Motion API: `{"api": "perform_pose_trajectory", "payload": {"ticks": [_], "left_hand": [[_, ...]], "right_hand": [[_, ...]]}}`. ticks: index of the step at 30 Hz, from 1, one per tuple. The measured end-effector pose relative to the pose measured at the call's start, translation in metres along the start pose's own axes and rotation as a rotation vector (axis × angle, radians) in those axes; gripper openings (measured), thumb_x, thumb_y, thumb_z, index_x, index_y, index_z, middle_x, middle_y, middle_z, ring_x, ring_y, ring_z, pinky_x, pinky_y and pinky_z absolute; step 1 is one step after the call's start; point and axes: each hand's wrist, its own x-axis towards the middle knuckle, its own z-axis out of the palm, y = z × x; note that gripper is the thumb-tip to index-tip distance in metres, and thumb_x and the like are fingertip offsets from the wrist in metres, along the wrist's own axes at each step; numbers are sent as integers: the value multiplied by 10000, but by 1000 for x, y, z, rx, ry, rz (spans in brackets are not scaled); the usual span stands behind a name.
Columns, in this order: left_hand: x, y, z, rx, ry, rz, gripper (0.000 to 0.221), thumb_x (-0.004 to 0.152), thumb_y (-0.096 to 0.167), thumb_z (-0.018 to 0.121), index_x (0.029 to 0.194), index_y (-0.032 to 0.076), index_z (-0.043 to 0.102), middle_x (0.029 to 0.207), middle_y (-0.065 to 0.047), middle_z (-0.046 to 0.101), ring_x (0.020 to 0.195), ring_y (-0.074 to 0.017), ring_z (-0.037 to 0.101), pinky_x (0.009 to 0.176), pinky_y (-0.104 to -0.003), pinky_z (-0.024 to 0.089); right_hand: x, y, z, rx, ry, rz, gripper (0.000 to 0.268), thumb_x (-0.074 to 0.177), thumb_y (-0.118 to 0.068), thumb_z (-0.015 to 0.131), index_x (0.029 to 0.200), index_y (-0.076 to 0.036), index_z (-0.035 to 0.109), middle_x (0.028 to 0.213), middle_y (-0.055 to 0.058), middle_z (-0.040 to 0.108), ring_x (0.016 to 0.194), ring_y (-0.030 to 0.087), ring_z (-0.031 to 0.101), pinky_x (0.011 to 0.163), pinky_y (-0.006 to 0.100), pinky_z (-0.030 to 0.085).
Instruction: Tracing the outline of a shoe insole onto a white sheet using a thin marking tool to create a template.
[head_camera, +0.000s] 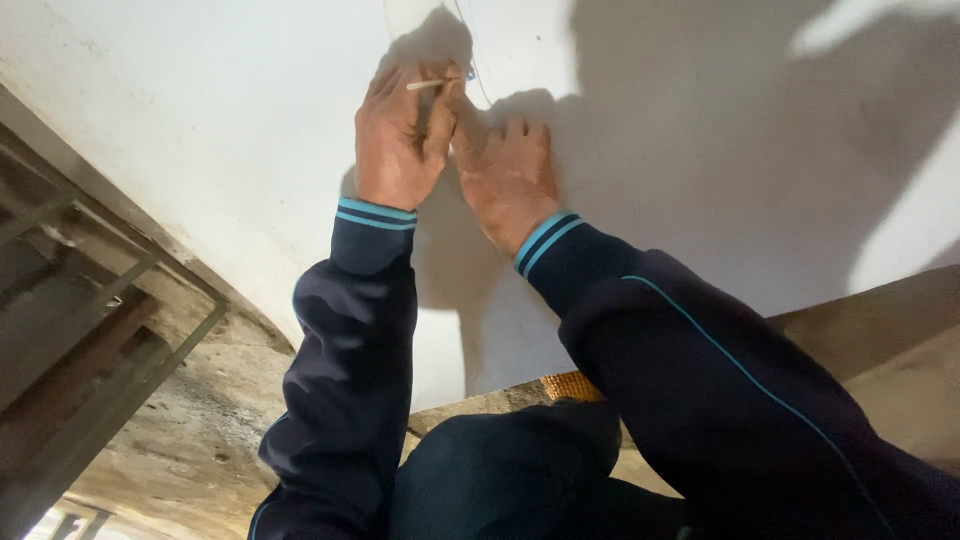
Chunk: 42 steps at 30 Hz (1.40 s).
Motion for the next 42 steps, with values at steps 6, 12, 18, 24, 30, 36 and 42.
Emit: {"api": "perform_pose_trajectory", "payload": {"ticks": [6, 12, 18, 24, 30, 36, 42], "left_hand": [[3, -9, 1, 3, -9, 13, 148, 1095, 157, 516, 1100, 54, 621, 1074, -99, 739, 940, -321, 711, 906, -457, 524], [5, -14, 2, -19, 4, -26, 144, 1086, 164, 558, 1067, 51, 645, 1083, -101, 746, 967, -334, 704, 908, -468, 535], [19, -21, -1, 19, 30, -43, 221, 1092, 211, 550, 1059, 44, 691, 1135, -111, 725, 1007, -354, 691, 879, -478, 533], [27, -39, 3, 94, 112, -26, 229, 1090, 226, 527, 1011, 47, 646, 968, -126, 715, 859, -350, 663, 741, -464, 512], [36, -20, -4, 65, 76, -15, 193, 1112, 240, 484, 1106, 97, 614, 1057, -51, 699, 906, -300, 649, 802, -431, 492], [35, -33, -1, 99, 115, -10, 206, 1100, 224, 498, 1060, 67, 624, 1021, -96, 706, 872, -304, 658, 756, -430, 491], [35, -41, 2, 133, 149, 8, 219, 1094, 243, 495, 1046, 71, 621, 938, -124, 674, 810, -315, 628, 742, -452, 481]], "right_hand": [[1, 0, -3, 17, -59, -10, 1047, 643, -327, 875, 1532, -243, 328, 1072, 80, 695, 1018, 300, 567, 822, 439, 410], [-1, 1, -11, 17, -100, -5, 1161, 686, -275, 866, 1617, -247, 172, 1017, 62, 708, 960, 265, 565, 784, 408, 393], [-5, 4, -17, 52, -23, -12, 1291, 705, -237, 854, 1662, -162, -9, 1073, 122, 728, 989, 310, 623, 803, 446, 452], [-7, 3, -14, 62, 19, 10, 1136, 887, -189, 705, 1651, -135, -134, 973, 51, 739, 802, 214, 537, 725, 373, 377], [-1, 2, -7, 112, 42, 40, 988, 983, -356, 620, 1665, -203, -79, 1061, 121, 721, 876, 258, 581, 789, 422, 416], [-7, 2, -11, 20, 74, 14, 1111, 927, -310, 724, 1660, -132, -91, 889, 74, 722, 765, 210, 539, 716, 373, 411], [-6, 4, -21, 69, -59, 7, 1119, 971, -323, 677, 1637, -153, -207, 998, 114, 731, 836, 251, 561, 769, 407, 426]]}}
